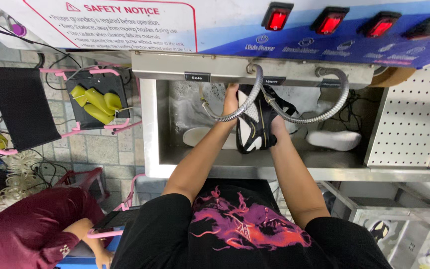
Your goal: The person uses a multifunctional shoe washing machine to clean a black and white sneaker. They hold the shoe under rotating brushes and water jets, then rinse it with a handheld spray nozzle. Finally, they place the cleaned shoe on a perforated metal tray to drain.
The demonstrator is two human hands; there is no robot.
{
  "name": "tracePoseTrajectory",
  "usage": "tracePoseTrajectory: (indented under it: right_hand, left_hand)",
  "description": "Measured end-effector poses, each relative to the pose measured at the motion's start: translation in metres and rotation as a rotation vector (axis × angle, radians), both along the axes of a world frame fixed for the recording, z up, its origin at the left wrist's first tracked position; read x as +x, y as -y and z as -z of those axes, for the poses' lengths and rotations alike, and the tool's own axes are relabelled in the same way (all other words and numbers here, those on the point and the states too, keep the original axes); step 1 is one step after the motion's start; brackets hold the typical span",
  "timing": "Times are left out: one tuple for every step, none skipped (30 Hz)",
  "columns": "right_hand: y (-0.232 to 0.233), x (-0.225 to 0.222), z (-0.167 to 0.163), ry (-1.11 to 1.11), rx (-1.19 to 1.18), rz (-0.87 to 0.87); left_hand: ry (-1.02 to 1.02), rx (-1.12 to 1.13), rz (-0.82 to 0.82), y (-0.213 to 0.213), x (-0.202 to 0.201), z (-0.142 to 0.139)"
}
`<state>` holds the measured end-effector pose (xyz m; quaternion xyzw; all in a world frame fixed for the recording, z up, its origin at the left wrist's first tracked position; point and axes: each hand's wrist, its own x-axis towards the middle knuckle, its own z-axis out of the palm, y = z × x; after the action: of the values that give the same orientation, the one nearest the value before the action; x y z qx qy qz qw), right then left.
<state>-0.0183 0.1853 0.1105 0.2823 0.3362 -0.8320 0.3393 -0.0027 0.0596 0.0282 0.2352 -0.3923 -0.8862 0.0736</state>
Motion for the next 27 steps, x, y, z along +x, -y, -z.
tracePoseTrajectory:
  right_hand:
    - [-0.002, 0.005, 0.003, -0.030, -0.015, -0.002]
    - [-0.004, 0.008, 0.006, -0.066, -0.034, -0.007]
    - [-0.005, 0.011, 0.010, -0.073, -0.002, -0.006]
    - [-0.007, 0.013, 0.013, -0.079, 0.030, -0.002]
    - [-0.008, 0.015, 0.017, -0.076, 0.067, 0.001]
    - [-0.010, 0.017, 0.020, -0.130, 0.120, -0.019]
    - [-0.011, 0.019, 0.023, -0.190, 0.173, -0.037]
    - [-0.013, 0.021, 0.026, -0.252, 0.226, -0.054]
    - [-0.015, 0.024, 0.029, -0.315, 0.277, -0.117]
    - [-0.018, 0.028, 0.031, -0.376, 0.330, -0.180]
    - [-0.021, 0.032, 0.033, -0.439, 0.384, -0.243]
    - [-0.023, 0.036, 0.034, -0.518, 0.466, -0.341]
    - [-0.025, 0.040, 0.035, -0.596, 0.547, -0.443]
    - [-0.028, 0.045, 0.034, -0.669, 0.628, -0.545]
    - [-0.030, 0.047, 0.033, -0.632, 0.702, -0.581]
    - [-0.032, 0.049, 0.032, -0.596, 0.774, -0.619]
    - [-0.033, 0.047, 0.030, -0.563, 0.844, -0.655]
    - [-0.031, 0.044, 0.026, -0.593, 0.881, -0.792]
    - [-0.030, 0.040, 0.022, -0.622, 0.911, -0.923]
    - [-0.025, 0.032, 0.017, -0.681, 0.950, -1.033]
    - [-0.018, 0.023, 0.011, -0.769, 1.007, -1.080]
    - [-0.009, 0.013, 0.005, -0.854, 1.074, -1.115]
    - [-0.001, 0.004, -0.002, -0.928, 1.147, -1.097]
    - [0.008, -0.003, -0.009, -0.980, 1.212, -1.085]
    - [0.017, -0.010, -0.015, -1.028, 1.269, -1.075]
    - [0.026, -0.014, -0.022, -1.046, 1.301, -1.086]
    - [0.032, -0.016, -0.027, -1.060, 1.322, -1.099]
  left_hand:
    - [0.017, 0.312, -0.039, -0.003, 0.006, -0.003]
    - [-0.003, 0.340, -0.054, -0.005, 0.010, -0.007]
    - [-0.030, 0.363, -0.072, -0.004, 0.013, -0.010]
    - [-0.056, 0.387, -0.088, -0.003, 0.014, -0.014]
    - [-0.045, 0.342, -0.072, -0.003, 0.017, -0.016]
    - [-0.031, 0.297, -0.058, -0.002, 0.020, -0.018]
    - [-0.023, 0.252, -0.041, 0.000, 0.022, -0.018]
    - [-0.021, 0.296, -0.034, 0.003, 0.022, -0.017]
    - [-0.015, 0.342, -0.029, 0.006, 0.023, -0.015]
    - [-0.006, 0.390, -0.024, 0.008, 0.024, -0.012]
    - [-0.035, 0.324, 0.015, 0.012, 0.023, -0.009]
    - [-0.070, 0.257, 0.056, 0.017, 0.019, -0.005]
    - [-0.104, 0.190, 0.093, 0.019, 0.016, -0.003]
    - [-0.054, 0.311, 0.086, 0.019, 0.013, -0.001]
    - [-0.004, 0.433, 0.082, 0.019, 0.010, -0.001]
    - [0.045, 0.553, 0.074, 0.018, 0.007, -0.003]
    - [0.038, 0.583, 0.077, 0.017, 0.003, -0.005]
    - [0.037, 0.618, 0.084, 0.015, 0.002, -0.008]
    - [0.043, 0.655, 0.092, 0.012, 0.002, -0.010]
    - [0.061, 0.590, 0.072, 0.010, -0.001, -0.013]
    - [0.071, 0.522, 0.049, 0.010, -0.004, -0.016]
    - [0.084, 0.454, 0.023, 0.011, -0.008, -0.019]
    - [0.068, 0.405, -0.025, 0.011, -0.011, -0.021]
    - [0.053, 0.355, -0.072, 0.013, -0.016, -0.021]
    - [0.035, 0.303, -0.121, 0.015, -0.021, -0.020]
    - [0.016, 0.316, -0.132, 0.016, -0.023, -0.019]
    - [-0.008, 0.330, -0.143, 0.017, -0.026, -0.017]
